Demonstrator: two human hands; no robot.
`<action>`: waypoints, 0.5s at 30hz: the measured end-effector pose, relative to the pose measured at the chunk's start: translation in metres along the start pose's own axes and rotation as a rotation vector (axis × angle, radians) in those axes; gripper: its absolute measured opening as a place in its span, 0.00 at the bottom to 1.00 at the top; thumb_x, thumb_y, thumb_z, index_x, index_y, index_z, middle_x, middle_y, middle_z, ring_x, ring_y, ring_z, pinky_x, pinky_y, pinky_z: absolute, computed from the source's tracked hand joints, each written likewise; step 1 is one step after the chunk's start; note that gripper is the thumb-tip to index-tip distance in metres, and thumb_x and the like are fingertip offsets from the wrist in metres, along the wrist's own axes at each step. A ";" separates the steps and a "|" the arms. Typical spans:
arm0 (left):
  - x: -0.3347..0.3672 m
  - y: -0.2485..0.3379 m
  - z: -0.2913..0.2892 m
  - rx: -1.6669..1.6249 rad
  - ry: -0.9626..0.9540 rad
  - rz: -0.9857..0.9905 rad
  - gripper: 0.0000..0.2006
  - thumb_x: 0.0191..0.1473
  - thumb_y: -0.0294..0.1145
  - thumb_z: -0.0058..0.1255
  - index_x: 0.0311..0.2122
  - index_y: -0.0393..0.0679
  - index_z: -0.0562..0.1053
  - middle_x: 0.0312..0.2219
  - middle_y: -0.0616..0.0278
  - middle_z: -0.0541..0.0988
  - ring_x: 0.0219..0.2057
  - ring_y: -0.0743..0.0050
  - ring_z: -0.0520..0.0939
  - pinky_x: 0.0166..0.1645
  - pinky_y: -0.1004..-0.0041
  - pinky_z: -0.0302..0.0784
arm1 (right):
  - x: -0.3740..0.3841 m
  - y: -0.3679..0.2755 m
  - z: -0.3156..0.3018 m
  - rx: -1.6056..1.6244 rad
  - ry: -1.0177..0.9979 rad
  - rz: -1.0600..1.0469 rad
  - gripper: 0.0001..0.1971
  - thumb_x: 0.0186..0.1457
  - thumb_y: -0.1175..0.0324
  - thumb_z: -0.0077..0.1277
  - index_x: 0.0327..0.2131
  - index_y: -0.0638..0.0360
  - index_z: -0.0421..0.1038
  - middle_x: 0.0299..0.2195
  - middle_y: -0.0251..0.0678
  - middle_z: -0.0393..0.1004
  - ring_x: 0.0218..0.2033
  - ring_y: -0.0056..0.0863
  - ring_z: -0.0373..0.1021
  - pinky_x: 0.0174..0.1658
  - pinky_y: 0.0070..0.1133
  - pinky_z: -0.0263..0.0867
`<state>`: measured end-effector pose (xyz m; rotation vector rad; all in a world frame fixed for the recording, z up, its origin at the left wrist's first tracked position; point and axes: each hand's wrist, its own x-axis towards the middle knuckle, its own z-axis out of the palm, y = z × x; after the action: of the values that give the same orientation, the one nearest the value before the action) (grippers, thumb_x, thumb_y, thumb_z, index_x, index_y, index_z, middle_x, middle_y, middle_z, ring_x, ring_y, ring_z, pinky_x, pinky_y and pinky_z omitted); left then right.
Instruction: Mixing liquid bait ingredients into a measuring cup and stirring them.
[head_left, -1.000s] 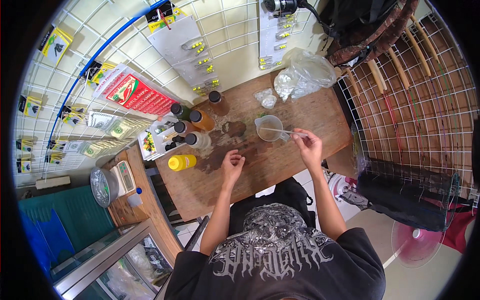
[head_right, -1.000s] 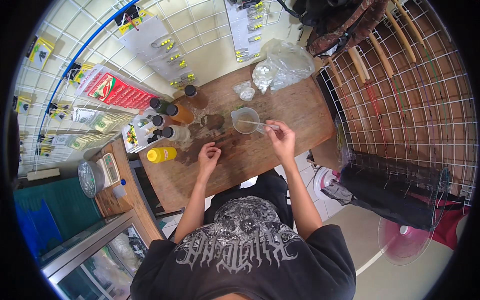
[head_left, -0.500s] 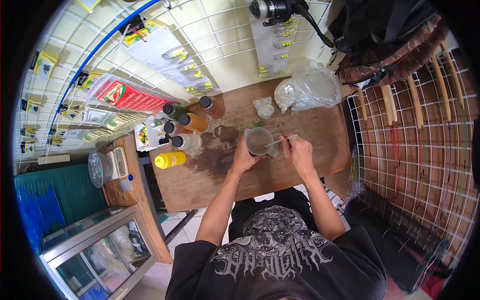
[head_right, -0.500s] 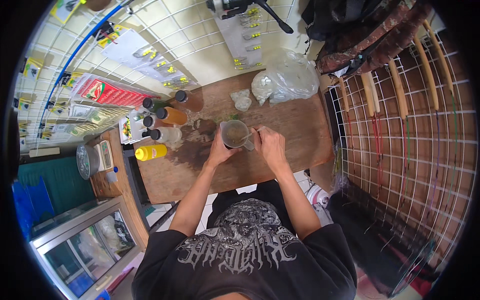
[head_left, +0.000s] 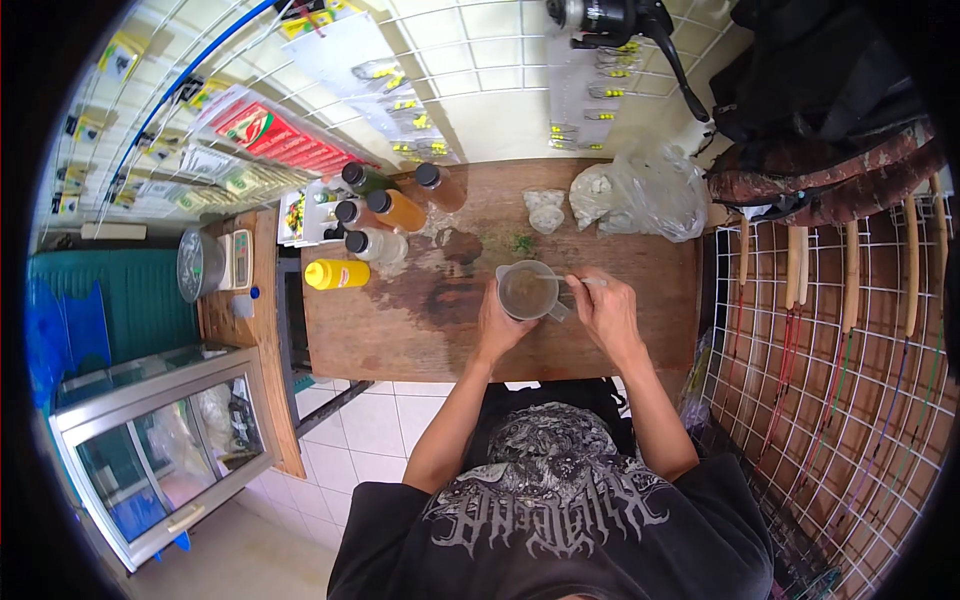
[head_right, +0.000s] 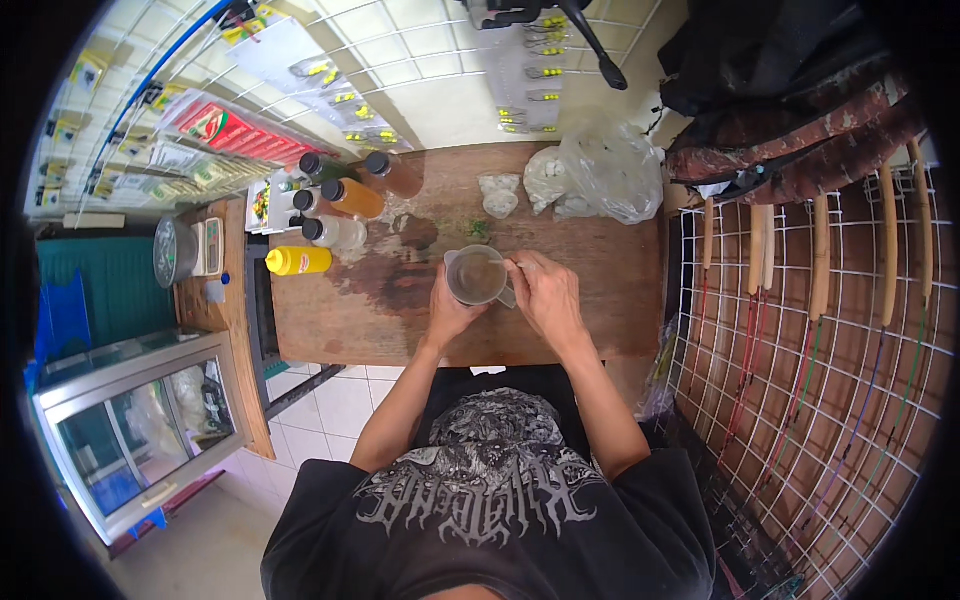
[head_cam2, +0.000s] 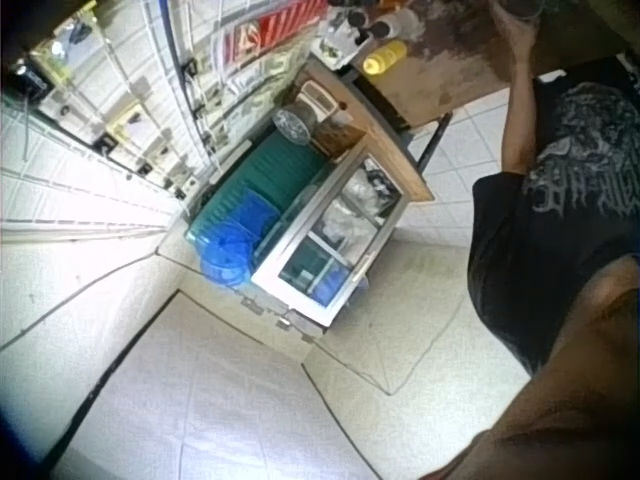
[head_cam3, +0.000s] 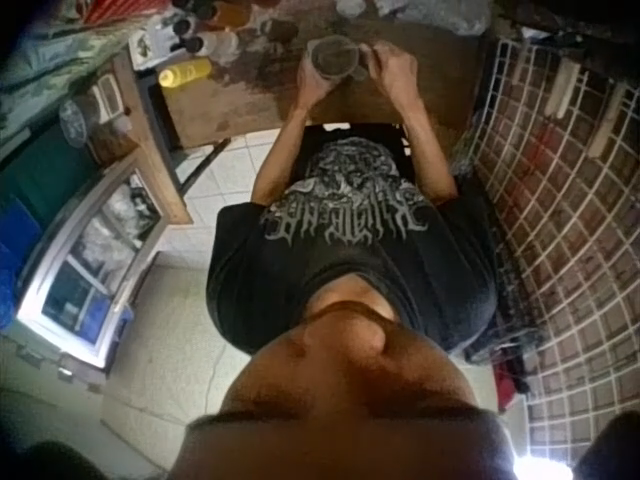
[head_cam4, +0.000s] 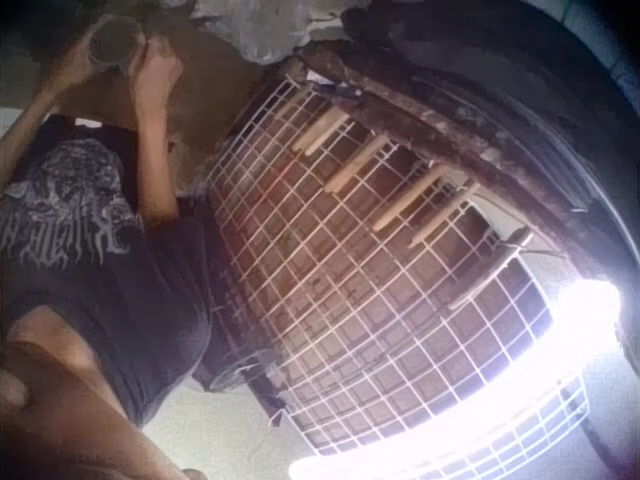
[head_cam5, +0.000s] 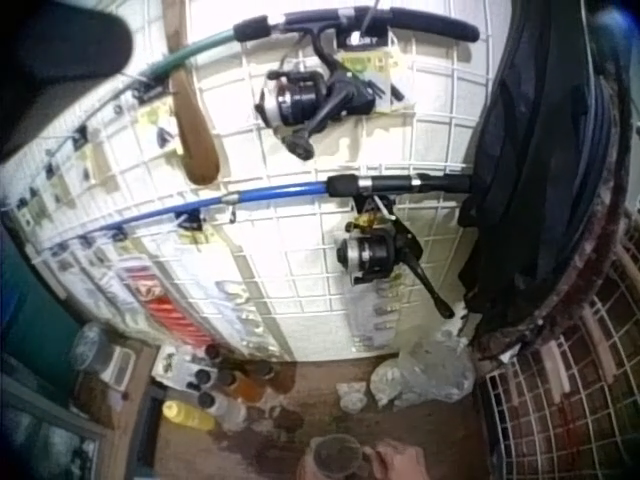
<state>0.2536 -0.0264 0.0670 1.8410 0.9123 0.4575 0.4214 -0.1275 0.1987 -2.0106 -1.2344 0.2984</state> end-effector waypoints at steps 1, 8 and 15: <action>-0.005 0.007 -0.002 -0.002 0.009 -0.001 0.45 0.32 0.27 0.74 0.59 0.41 0.63 0.50 0.50 0.76 0.53 0.52 0.78 0.55 0.61 0.74 | -0.001 -0.003 0.000 0.083 0.029 -0.014 0.08 0.61 0.68 0.55 0.31 0.62 0.77 0.26 0.43 0.77 0.26 0.46 0.74 0.30 0.34 0.69; -0.029 0.025 -0.032 -0.041 0.080 0.089 0.45 0.32 0.29 0.76 0.59 0.41 0.65 0.51 0.51 0.76 0.53 0.51 0.78 0.56 0.61 0.74 | -0.013 -0.037 0.000 -0.046 -0.029 -0.090 0.10 0.62 0.66 0.53 0.31 0.62 0.76 0.25 0.44 0.76 0.26 0.46 0.74 0.28 0.35 0.68; -0.049 0.031 -0.069 0.009 0.087 0.084 0.41 0.32 0.31 0.76 0.55 0.43 0.67 0.48 0.51 0.76 0.51 0.49 0.78 0.54 0.58 0.75 | -0.022 -0.079 0.014 -0.057 -0.072 -0.121 0.11 0.62 0.65 0.53 0.29 0.62 0.73 0.23 0.47 0.74 0.24 0.47 0.73 0.28 0.37 0.67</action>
<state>0.1882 -0.0278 0.1290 1.8848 0.8988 0.5906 0.3494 -0.1189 0.2402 -1.9782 -1.4171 0.2817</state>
